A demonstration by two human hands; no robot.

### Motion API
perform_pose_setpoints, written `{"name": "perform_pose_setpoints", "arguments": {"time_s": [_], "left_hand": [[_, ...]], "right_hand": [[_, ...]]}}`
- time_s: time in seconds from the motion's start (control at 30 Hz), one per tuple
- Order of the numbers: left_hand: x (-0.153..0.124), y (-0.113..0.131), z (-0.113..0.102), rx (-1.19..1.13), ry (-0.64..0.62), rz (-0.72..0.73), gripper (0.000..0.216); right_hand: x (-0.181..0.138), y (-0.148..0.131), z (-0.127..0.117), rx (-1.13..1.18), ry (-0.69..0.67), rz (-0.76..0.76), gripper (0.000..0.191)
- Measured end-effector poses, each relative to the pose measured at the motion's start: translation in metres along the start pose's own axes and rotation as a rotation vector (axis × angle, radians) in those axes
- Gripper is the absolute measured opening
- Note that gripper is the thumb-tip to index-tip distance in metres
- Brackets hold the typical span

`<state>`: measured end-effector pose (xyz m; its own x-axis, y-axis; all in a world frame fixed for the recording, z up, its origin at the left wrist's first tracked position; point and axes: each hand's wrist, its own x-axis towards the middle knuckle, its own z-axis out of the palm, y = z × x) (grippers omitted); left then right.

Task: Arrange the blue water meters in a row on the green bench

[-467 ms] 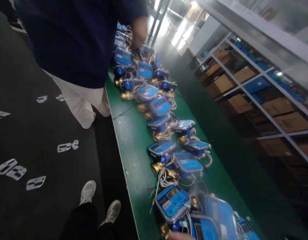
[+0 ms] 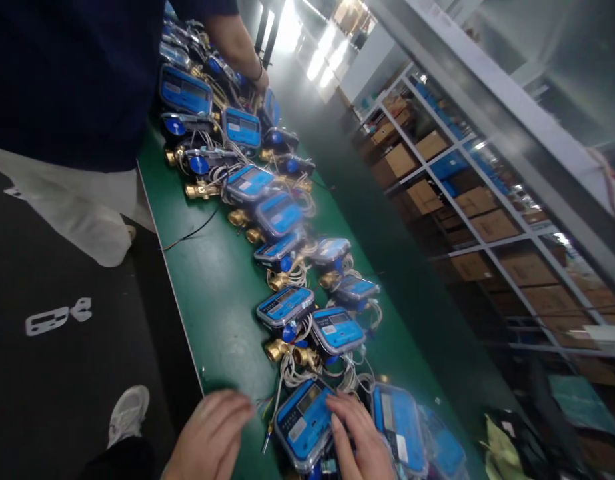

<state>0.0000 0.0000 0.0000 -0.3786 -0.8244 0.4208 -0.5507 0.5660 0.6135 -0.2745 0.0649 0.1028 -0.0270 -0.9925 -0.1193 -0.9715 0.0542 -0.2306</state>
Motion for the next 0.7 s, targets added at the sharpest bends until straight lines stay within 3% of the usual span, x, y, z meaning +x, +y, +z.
{"name": "perform_pose_setpoints", "arguments": {"time_s": [0.13,0.23,0.37,0.5,0.7], "left_hand": [[0.073,-0.052,0.007,0.165,0.043,-0.159,0.036],[0.109,-0.071,0.026,0.414,-0.032,-0.261,0.048],[0.117,-0.070,0.041,0.531,-0.101,-0.290,0.055],[0.113,-0.066,0.043,0.545,-0.109,-0.301,0.056],[0.117,-0.066,0.043,0.557,-0.101,-0.306,0.056]], "right_hand": [[-0.002,0.000,0.008,-0.052,0.070,-0.057,0.025],[0.008,0.000,0.001,-0.018,0.061,-0.123,0.024],[0.026,0.002,-0.017,0.096,0.038,-0.060,0.019],[0.051,0.004,-0.038,0.129,0.031,-0.024,0.020],[0.109,0.001,-0.066,0.148,0.175,-0.018,0.025]]}}
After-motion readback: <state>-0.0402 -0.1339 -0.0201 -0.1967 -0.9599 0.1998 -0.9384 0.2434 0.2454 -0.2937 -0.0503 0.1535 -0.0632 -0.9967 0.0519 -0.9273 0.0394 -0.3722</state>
